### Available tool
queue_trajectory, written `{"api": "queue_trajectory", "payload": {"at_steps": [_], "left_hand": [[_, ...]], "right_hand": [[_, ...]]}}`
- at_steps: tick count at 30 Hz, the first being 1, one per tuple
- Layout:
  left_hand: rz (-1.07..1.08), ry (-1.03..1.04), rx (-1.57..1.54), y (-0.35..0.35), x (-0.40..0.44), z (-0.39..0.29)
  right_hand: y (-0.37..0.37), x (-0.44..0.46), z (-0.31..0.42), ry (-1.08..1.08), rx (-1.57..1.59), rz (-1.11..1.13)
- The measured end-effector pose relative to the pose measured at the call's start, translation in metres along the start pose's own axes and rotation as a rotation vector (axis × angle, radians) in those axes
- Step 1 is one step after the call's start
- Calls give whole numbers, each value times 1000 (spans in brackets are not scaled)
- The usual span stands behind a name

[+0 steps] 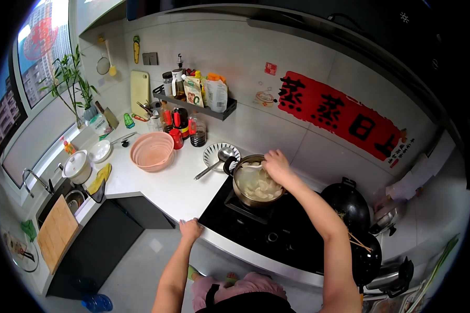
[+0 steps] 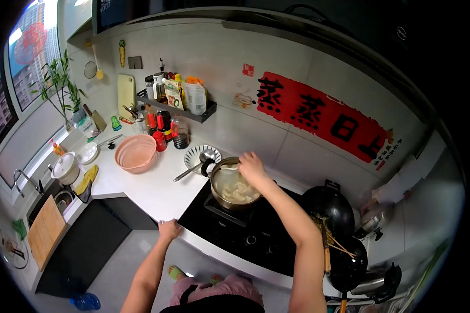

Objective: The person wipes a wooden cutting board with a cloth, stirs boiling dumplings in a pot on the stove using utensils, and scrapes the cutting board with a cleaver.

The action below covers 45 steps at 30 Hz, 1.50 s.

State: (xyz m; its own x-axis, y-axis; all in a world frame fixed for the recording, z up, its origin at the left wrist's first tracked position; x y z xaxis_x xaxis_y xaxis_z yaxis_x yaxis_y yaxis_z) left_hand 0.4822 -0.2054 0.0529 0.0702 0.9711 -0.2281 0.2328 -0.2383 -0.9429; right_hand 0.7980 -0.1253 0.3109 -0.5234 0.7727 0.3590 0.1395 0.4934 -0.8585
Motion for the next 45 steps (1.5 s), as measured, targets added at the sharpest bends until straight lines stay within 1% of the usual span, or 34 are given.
{"api": "queue_trajectory", "payload": {"at_steps": [4, 6, 7, 8, 10, 12, 15, 16, 17, 19, 20, 22, 23, 25, 26, 27, 28, 29, 30, 31, 33, 35, 36, 37, 38, 39, 41, 42, 43, 44, 45], "left_hand": [[0, 10, 17, -1, 0, -2], [-26, 23, 27, -2, 0, -2], [-25, 26, 27, -2, 0, -2], [-23, 28, 26, -3, 1, -2], [-22, 30, 24, -3, 1, -2], [3, 27, 18, -2, 3, 0], [5, 36, 17, -6, 0, -3], [5, 34, 19, -5, 0, -1], [2, 40, 25, -4, 1, -1], [0, 40, 26, -3, -2, -3], [3, 40, 27, -3, -2, -3], [-4, 31, 27, -4, -2, 0], [1, 40, 18, -4, -2, 0], [6, 39, 4, -2, -2, 2], [3, 49, 6, -2, -2, 3], [0, 61, 9, -3, -2, 3], [-2, 55, 7, -4, -2, 4], [7, 57, -1, -3, -3, 4], [16, 58, -8, -3, -3, 6], [21, 59, -16, -4, -1, 7], [33, 77, -50, 0, 1, 11], [63, 128, -114, 5, 2, 19], [29, 149, -201, 4, 3, 26], [55, 158, -305, 3, 8, 34], [69, 166, -476, 7, 17, 45], [86, 175, -647, 11, 27, 56], [129, 189, -751, 0, 39, 73], [128, 181, -779, -16, 40, 79], [136, 181, -780, -16, 50, 88], [131, 195, -983, -19, 63, 98], [126, 212, -1185, -24, 79, 104]], "right_hand": [[-63, -14, -27, 48, 9, -19], [-102, -26, -35, 95, 69, -166], [-106, -33, -35, 97, 67, -165], [-111, -43, -34, 117, 29, -209], [-111, -61, -31, 135, -9, -254], [-95, -77, -24, 105, -8, -156], [-83, -96, -16, 142, 58, -117], [-86, -99, -15, 172, 60, -176], [-84, -100, -13, 173, 61, -177], [-79, -105, -21, 311, 81, -185], [-78, -106, -19, 308, 85, -184], [-80, -106, -28, 522, 284, -304], [-80, -100, -23, 512, 289, -309], [-71, -96, -18, 908, 1080, -357], [-68, -90, 3, 1057, 1457, -331], [-60, -83, 24, 1083, 1656, -371], [-48, -75, 51, 1127, 1838, -354], [-36, -64, 83, 1108, 2035, -315], [-31, -52, 118, 1160, 2233, -253], [2, -41, 147, 1119, 2361, -146], [27, -10, 193, 1210, 2480, -123], [68, 25, 216, 1355, 2431, -171], [96, 40, 220, 1451, 2342, -200], [125, 56, 223, 1539, 2250, -235], [147, 69, 221, 1618, 2125, -240], [173, 80, 217, 1651, 2026, -254], [234, 92, 211, 1781, 1922, -503], [245, 97, 210, 1797, 1852, -598], [250, 98, 210, 1817, 1777, -689], [256, 101, 213, 1873, 1763, -774], [253, 104, 215, 1879, 1689, -741]]}}
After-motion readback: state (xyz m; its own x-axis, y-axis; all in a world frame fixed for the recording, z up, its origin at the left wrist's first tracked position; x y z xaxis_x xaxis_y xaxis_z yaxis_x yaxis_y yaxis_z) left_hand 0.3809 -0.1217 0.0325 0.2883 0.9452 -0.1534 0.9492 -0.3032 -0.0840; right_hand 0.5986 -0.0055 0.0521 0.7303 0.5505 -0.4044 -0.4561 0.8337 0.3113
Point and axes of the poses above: each hand's wrist, its own x-axis towards the middle knuckle, its own y-axis out of the palm, z = x × y, the point moved 5 cm from there along x, towards the middle knuckle, and after that the axes turned 3 degrees about y, right-handed, at the moved point
